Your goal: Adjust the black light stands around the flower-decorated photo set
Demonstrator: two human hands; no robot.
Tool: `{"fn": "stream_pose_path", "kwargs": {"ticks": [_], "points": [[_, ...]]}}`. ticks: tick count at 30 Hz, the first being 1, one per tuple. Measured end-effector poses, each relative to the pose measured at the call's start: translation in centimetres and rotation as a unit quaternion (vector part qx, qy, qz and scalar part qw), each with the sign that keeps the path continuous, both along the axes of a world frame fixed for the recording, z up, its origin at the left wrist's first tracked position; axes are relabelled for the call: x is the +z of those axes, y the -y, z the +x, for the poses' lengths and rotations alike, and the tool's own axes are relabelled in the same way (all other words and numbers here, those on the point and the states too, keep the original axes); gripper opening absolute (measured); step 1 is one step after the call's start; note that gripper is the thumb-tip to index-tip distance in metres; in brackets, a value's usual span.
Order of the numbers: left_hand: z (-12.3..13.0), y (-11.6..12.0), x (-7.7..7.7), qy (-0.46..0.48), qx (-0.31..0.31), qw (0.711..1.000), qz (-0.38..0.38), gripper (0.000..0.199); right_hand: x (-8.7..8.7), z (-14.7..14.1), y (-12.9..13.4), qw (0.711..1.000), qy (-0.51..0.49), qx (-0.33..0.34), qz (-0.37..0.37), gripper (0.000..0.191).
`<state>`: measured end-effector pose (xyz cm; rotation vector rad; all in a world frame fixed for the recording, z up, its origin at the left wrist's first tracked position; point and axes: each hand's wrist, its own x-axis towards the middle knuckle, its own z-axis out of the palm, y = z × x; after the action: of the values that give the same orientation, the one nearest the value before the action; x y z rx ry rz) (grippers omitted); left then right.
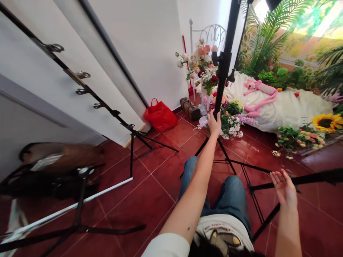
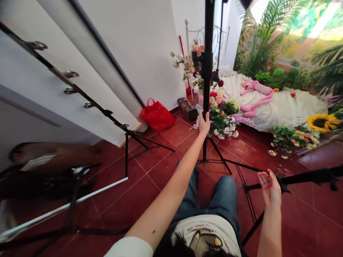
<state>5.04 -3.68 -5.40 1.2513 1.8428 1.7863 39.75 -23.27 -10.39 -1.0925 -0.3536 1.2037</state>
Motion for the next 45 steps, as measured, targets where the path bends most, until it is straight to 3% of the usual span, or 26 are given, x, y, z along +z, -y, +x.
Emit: {"fn": "stream_pose_path", "kwargs": {"ticks": [5, 7, 9, 12, 16, 20, 23, 26, 29, 32, 35, 40, 45], "points": [[6.0, 3.9, -4.9, 0.017, 0.119, 0.981, -0.153, 0.058, 0.7, 0.6, 1.4, 0.999, -0.028, -0.023, 0.003, 0.035], [9.1, 5.2, -6.6, -0.005, 0.094, 0.977, -0.189, 0.060, 1.1, 1.2, 1.9, 0.999, -0.038, -0.034, 0.011, 0.035], [12.8, 5.8, -7.2, -0.052, 0.005, 0.984, -0.173, 0.056, 1.6, 2.1, 2.6, 0.997, -0.048, -0.052, 0.021, 0.034], [19.4, 5.6, -5.8, -0.103, -0.180, 0.973, -0.103, 0.049, 2.3, 3.7, 4.0, 0.994, -0.058, -0.082, 0.033, 0.030], [29.6, 5.7, -1.2, -0.069, -0.368, 0.927, -0.021, 0.042, 2.7, 6.1, 6.3, 0.990, -0.060, -0.121, 0.046, 0.026], [38.4, 7.1, 2.7, -0.006, -0.548, 0.836, 0.042, 0.045, 2.1, 8.0, 8.9, 0.984, -0.066, -0.160, 0.050, 0.025], [42.5, 8.1, 3.5, 0.012, -0.623, 0.782, 0.025, 0.044, 1.3, 8.7, 10.5, 0.980, -0.069, -0.180, 0.047, 0.027], [44.2, 8.7, 2.9, 0.026, -0.628, 0.778, 0.015, 0.042, 0.7, 9.1, 11.2, 0.978, -0.078, -0.190, 0.035, 0.031], [44.4, 8.8, 2.1, 0.045, -0.620, 0.784, 0.001, 0.041, 1.0, 9.3, 10.6, 0.976, -0.085, -0.196, 0.039, 0.030], [44.1, 8.7, 2.1, 0.064, -0.625, 0.778, -0.015, 0.037, 2.3, 9.8, 8.8, 0.973, -0.083, -0.202, 0.076, 0.025], [43.8, 8.9, 2.7, 0.076, -0.630, 0.772, -0.026, 0.032, 4.2, 10.5, 6.2, 0.978, -0.078, -0.164, 0.106, 0.030], [43.5, 9.2, 3.3, 0.089, -0.630, 0.770, -0.044, 0.030, 6.7, 11.5, 1.7, 0.996, -0.038, -0.070, 0.037, 0.043], [43.3, 9.0, 3.2, 0.091, -0.640, 0.761, -0.052, 0.032, 7.9, 11.8, -0.7, 0.994, -0.061, -0.083, 0.024, 0.040]]}}
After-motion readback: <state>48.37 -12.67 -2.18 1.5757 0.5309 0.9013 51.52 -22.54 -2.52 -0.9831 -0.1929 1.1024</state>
